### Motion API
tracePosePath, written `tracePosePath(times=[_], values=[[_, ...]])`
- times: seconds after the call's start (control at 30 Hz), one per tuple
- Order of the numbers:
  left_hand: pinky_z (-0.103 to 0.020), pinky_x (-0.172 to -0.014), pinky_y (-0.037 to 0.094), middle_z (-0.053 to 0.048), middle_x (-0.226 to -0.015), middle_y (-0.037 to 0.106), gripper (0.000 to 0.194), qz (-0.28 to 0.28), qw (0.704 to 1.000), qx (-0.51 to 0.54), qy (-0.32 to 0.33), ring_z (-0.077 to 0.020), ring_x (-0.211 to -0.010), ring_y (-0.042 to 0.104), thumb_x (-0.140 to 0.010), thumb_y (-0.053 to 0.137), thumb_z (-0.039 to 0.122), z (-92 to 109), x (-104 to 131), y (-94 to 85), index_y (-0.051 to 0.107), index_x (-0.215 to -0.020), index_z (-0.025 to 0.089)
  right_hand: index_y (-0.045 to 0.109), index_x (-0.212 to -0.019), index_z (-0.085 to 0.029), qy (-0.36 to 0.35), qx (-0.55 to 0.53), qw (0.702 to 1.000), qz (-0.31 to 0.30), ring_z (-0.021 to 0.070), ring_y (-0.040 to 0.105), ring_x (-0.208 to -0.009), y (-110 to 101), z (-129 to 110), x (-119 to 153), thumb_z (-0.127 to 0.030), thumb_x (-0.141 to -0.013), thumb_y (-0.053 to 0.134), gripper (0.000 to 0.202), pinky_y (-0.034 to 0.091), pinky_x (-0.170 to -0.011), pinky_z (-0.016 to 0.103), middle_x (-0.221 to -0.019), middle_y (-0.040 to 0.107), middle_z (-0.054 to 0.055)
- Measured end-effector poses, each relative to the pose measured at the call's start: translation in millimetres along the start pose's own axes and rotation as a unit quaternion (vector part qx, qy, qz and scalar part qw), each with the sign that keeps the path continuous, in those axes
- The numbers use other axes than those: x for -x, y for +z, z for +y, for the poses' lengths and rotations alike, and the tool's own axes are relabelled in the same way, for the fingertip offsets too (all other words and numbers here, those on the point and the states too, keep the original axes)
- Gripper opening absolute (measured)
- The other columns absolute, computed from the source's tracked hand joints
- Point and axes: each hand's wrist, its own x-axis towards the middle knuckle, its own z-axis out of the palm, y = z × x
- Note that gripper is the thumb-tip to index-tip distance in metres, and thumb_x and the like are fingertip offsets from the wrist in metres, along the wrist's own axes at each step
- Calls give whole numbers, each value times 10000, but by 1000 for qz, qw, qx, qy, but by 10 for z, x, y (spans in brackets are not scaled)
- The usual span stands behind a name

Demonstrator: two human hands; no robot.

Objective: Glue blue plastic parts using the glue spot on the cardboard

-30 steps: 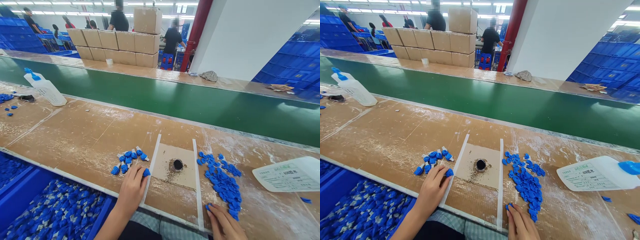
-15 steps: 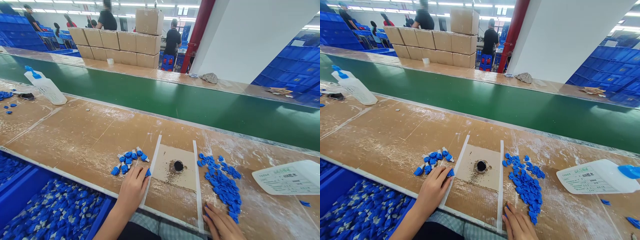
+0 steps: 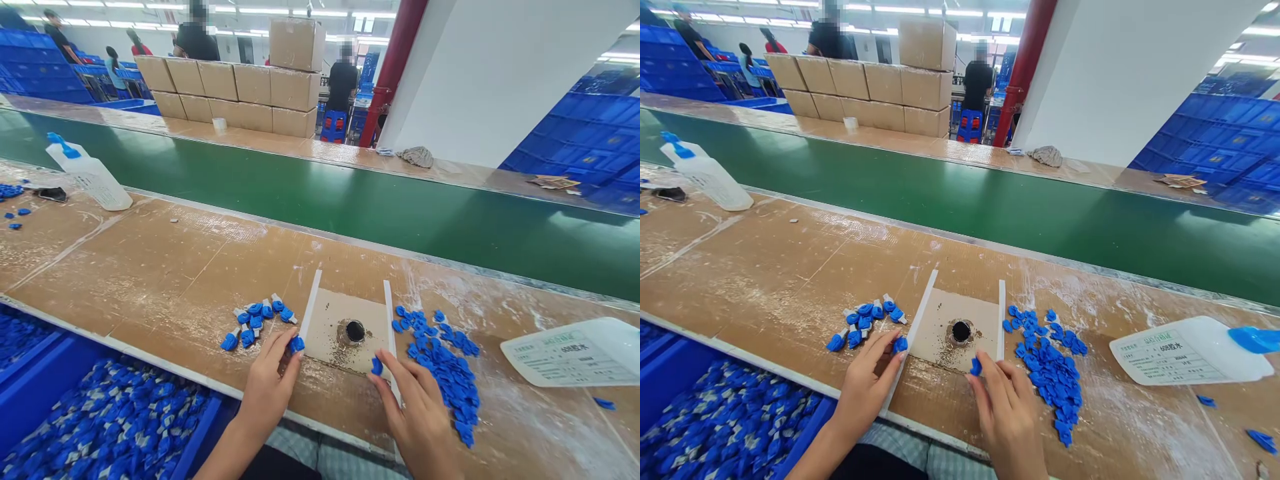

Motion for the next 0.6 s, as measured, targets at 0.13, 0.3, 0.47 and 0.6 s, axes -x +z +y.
tracePosePath(times=[0.13, 0.3, 0.47, 0.6], values=[[-365, -895, 521, -87, -1234, 550, 333, -27, 983, 161, -88, -221, -1087, 588, -900, 491, 303, 56, 49, 53, 518, -1228, 247, 360, -1387, -178, -26, -2, 1000, -13, 223, 518, -919, 145, -56, -320, -222, -905, 551, 521, 427, -832, 375, -1092, 660, 63], [-363, -813, 552, -106, -1193, 550, 330, -48, 937, 302, -169, -225, -931, 653, -860, 545, 349, 116, 93, 102, 572, -1160, 214, 462, -1306, -114, -59, 46, 996, -47, 247, 525, -901, 218, -30, -422, -244, -919, 521, 412, 408, -767, 379, -946, 683, 85], [-325, -869, 496, -86, -1069, 636, 324, -56, 929, 311, -192, -216, -981, 608, -817, 608, 339, 207, 82, 104, 621, -1107, 194, 502, -1278, -151, -37, 7, 998, -40, 231, 556, -891, 219, -73, -398, -256, -925, 501, 367, 443, -772, 378, -954, 682, 85], [-277, -759, 523, -59, -928, 674, 358, -80, 879, 404, -240, -185, -884, 611, -763, 675, 373, 309, 57, 130, 643, -1068, 187, 524, -1224, -253, 154, -257, 954, -21, 193, 628, -965, 163, -207, -353, -295, -887, 565, 342, 518, -805, 347, -1066, 683, 55]])
